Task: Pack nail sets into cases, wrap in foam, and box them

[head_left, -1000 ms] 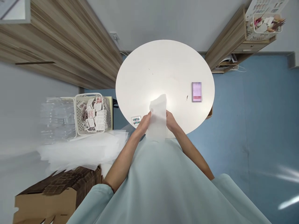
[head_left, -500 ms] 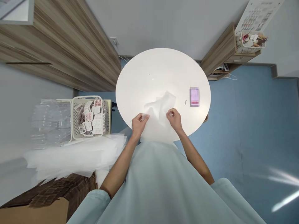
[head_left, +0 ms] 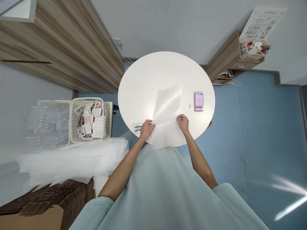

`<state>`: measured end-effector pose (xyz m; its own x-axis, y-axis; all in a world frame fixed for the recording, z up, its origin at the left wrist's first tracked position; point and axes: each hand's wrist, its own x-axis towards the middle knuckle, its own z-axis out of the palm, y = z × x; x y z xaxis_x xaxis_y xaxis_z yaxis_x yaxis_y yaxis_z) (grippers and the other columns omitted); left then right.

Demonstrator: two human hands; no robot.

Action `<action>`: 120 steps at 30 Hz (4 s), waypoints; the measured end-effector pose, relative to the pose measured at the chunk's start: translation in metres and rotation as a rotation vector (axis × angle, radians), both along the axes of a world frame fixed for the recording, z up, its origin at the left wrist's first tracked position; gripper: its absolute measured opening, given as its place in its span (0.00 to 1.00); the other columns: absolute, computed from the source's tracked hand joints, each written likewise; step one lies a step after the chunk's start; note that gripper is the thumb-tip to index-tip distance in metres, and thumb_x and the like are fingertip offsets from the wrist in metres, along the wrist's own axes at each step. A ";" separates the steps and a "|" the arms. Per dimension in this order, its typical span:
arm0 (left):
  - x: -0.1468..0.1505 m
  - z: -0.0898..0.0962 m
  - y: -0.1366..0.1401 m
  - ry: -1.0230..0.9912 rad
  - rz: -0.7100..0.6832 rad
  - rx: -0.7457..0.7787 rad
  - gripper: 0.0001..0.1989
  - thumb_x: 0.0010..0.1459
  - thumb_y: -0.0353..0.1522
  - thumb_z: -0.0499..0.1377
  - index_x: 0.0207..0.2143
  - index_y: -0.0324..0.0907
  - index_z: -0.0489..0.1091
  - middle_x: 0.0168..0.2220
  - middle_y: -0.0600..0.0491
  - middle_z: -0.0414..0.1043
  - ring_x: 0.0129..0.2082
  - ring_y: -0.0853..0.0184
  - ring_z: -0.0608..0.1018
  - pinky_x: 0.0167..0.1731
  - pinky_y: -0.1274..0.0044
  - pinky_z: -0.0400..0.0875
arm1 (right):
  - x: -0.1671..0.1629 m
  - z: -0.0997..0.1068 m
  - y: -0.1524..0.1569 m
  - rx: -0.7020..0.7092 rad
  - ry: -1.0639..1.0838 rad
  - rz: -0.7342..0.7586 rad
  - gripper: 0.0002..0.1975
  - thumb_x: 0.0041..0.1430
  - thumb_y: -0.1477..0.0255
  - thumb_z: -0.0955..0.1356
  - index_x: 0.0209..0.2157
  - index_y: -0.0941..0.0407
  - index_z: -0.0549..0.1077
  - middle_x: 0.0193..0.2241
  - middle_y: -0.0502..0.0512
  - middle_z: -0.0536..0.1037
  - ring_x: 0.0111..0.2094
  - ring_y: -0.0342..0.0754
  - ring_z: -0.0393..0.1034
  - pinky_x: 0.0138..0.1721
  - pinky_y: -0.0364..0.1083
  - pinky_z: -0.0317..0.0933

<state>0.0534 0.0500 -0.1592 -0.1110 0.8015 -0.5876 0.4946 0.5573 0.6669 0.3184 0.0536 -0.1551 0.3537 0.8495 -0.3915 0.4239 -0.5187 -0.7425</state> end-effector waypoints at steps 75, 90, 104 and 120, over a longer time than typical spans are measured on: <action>0.045 0.008 -0.025 0.194 -0.706 0.396 0.32 0.58 0.33 0.67 0.65 0.48 0.68 0.66 0.44 0.69 0.66 0.46 0.68 0.67 0.58 0.64 | 0.049 -0.013 -0.091 -0.146 -0.098 0.032 0.06 0.63 0.67 0.67 0.40 0.49 0.66 0.42 0.52 0.82 0.37 0.50 0.76 0.38 0.48 0.64; 0.058 -0.021 -0.041 0.175 -0.795 0.402 0.39 0.58 0.27 0.64 0.71 0.42 0.59 0.71 0.39 0.61 0.71 0.46 0.63 0.68 0.57 0.64 | 0.054 -0.016 -0.112 -0.191 -0.124 0.033 0.08 0.63 0.62 0.71 0.40 0.50 0.73 0.39 0.55 0.83 0.42 0.55 0.77 0.40 0.49 0.65; 0.051 -0.023 -0.050 0.114 -0.728 0.405 0.37 0.61 0.30 0.64 0.71 0.45 0.59 0.71 0.43 0.63 0.70 0.50 0.65 0.69 0.58 0.64 | 0.002 0.027 -0.106 0.020 -0.274 0.511 0.10 0.75 0.65 0.65 0.38 0.51 0.74 0.41 0.54 0.79 0.37 0.49 0.73 0.36 0.47 0.61; 0.062 -0.011 -0.066 0.057 -0.009 0.111 0.16 0.67 0.46 0.62 0.48 0.45 0.77 0.51 0.49 0.83 0.47 0.58 0.84 0.52 0.68 0.77 | -0.055 0.018 -0.075 -0.130 -0.437 1.119 0.13 0.79 0.71 0.60 0.51 0.58 0.75 0.48 0.63 0.78 0.46 0.55 0.74 0.38 0.48 0.64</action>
<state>0.1149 -0.0164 -0.1704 -0.1345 0.8624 -0.4880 0.5383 0.4771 0.6947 0.2634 -0.0217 -0.1368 -0.4286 0.7332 -0.5279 0.8884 0.2356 -0.3941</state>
